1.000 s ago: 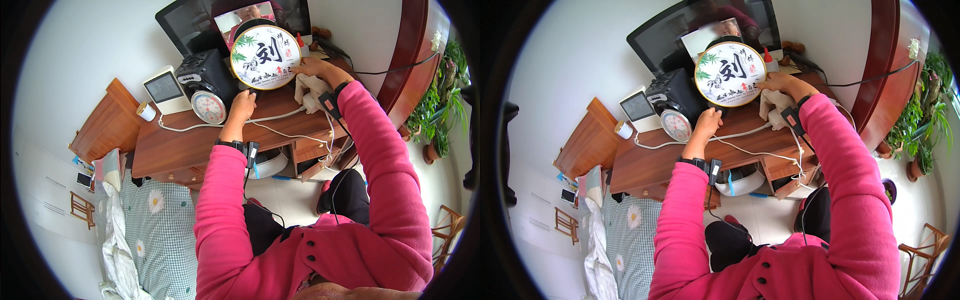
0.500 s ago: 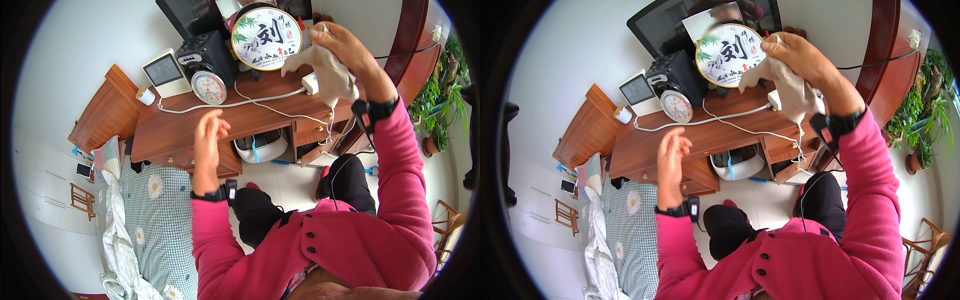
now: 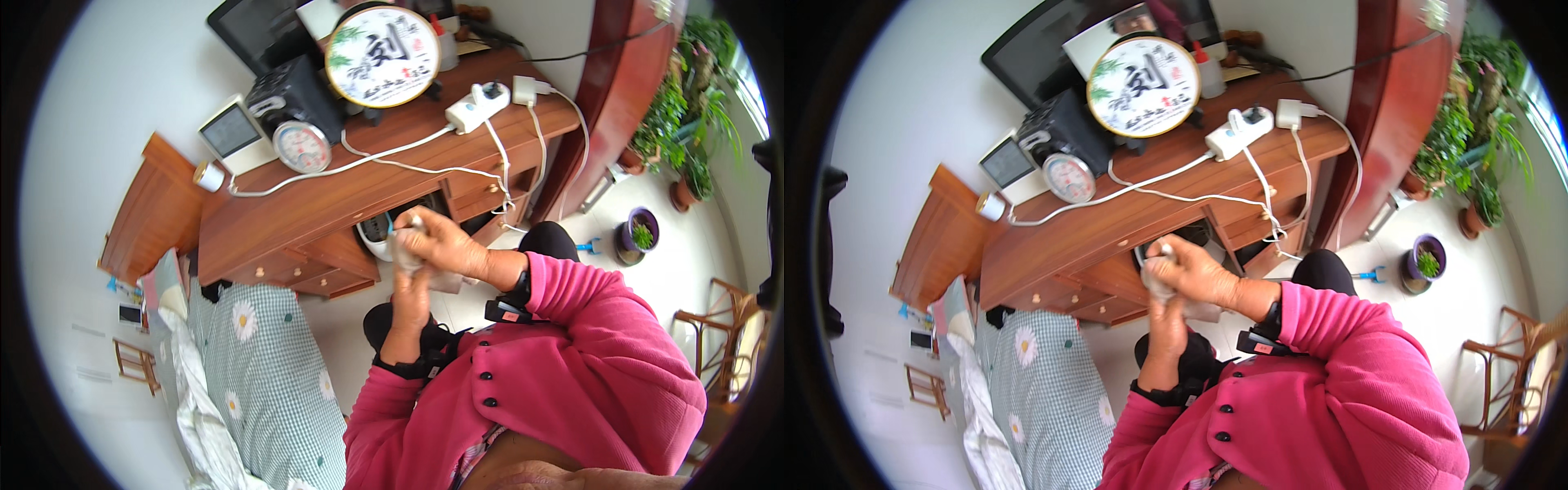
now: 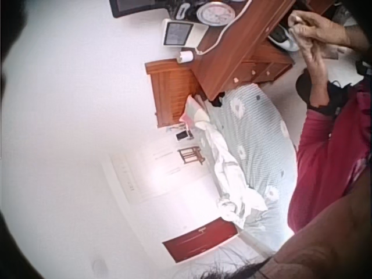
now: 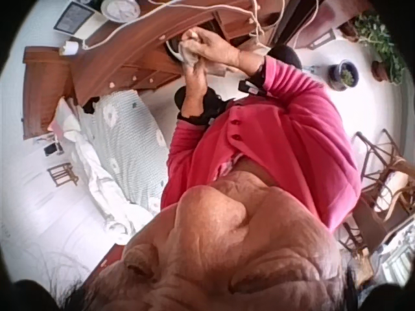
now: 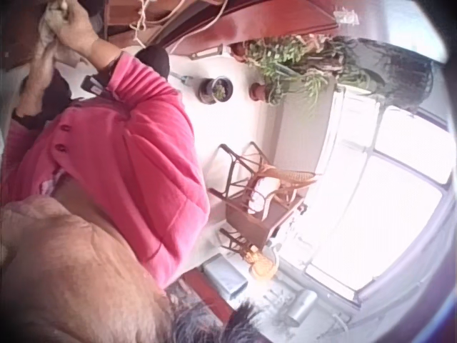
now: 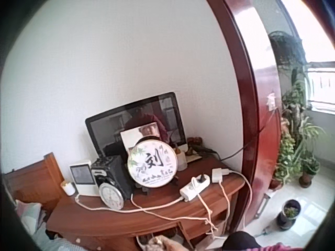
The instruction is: The person wipes a desk surface and several objects on it using a cloth. They clean a mirror, a decorative plate, a small round gauge, and the desk surface itself, then place each item back on the desk.
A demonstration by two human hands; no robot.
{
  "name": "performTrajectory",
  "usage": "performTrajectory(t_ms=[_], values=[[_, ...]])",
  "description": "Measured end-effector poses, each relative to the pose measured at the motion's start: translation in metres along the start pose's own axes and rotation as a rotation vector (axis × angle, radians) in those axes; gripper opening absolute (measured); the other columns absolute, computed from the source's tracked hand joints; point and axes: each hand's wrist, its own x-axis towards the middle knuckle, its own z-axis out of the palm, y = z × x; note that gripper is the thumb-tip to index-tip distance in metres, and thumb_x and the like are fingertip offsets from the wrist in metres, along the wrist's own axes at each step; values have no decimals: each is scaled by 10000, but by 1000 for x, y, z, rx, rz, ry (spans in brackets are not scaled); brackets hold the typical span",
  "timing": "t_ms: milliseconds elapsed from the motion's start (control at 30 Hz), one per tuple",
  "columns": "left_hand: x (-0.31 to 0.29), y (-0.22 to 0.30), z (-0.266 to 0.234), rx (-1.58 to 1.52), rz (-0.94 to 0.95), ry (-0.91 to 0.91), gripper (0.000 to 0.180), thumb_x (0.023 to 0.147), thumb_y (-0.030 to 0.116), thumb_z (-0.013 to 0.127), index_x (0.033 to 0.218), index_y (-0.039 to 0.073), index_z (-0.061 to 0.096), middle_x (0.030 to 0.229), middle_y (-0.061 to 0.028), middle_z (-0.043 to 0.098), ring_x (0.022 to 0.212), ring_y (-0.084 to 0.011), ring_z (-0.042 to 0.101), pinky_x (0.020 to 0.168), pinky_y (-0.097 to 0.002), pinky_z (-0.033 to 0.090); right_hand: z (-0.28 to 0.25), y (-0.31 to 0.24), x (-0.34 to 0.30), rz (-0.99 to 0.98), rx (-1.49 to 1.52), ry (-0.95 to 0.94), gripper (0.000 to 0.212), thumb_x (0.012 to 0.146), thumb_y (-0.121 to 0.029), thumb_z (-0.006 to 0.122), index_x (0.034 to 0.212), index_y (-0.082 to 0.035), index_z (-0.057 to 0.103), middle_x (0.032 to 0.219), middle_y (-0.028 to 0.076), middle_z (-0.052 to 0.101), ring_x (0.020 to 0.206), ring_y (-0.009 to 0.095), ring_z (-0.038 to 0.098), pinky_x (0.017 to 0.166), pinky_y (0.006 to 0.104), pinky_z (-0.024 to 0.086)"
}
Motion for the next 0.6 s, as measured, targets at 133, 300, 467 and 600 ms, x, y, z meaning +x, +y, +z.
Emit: performTrajectory(t_ms=[133, 300, 467, 600], values=[[7, 1, -13, -324, -41, 179, 415, 999, 103, 525, 1402, 61, 433, 1326, -72, 535, 1173, -186, 560, 981, -335, 483, -2, 5, -18, -497, -714, 34, 672, 754, -227, 791, 1338, -89, 488, 1316, 246, 484, 1164, 423, 539, 976, 447, 480], [6, 12, -15, -453, -283, 67, 477, 1032, 284, 475, 1434, 42, 389, 1394, -103, 492, 1258, -243, 509, 1030, -403, 453, -10, 14, -32, -496, -942, -123, 821, 746, -186, 770, 1461, -162, 367, 1442, 189, 422, 1235, 403, 513, 980, 420, 494], [1, 17, -12, -182, -340, -129, 563, 1018, 458, 447, 1434, 82, 395, 1388, -102, 510, 1220, -270, 533, 1013, -497, 437, -38, 10, -41, -239, -903, -148, 669, 781, -211, 732, 1381, -147, 443, 1438, 130, 443, 1183, 358, 567, 921, 410, 539], [2, 15, -8, -211, -403, -220, 581, 1019, 500, 408, 1419, 77, 411, 1394, -97, 507, 1246, -259, 521, 1029, -480, 436, -48, 2, -50, -522, -975, -154, 748, 739, -294, 786, 1352, -38, 443, 1450, 209, 402, 1286, 395, 466, 1052, 447, 425]])
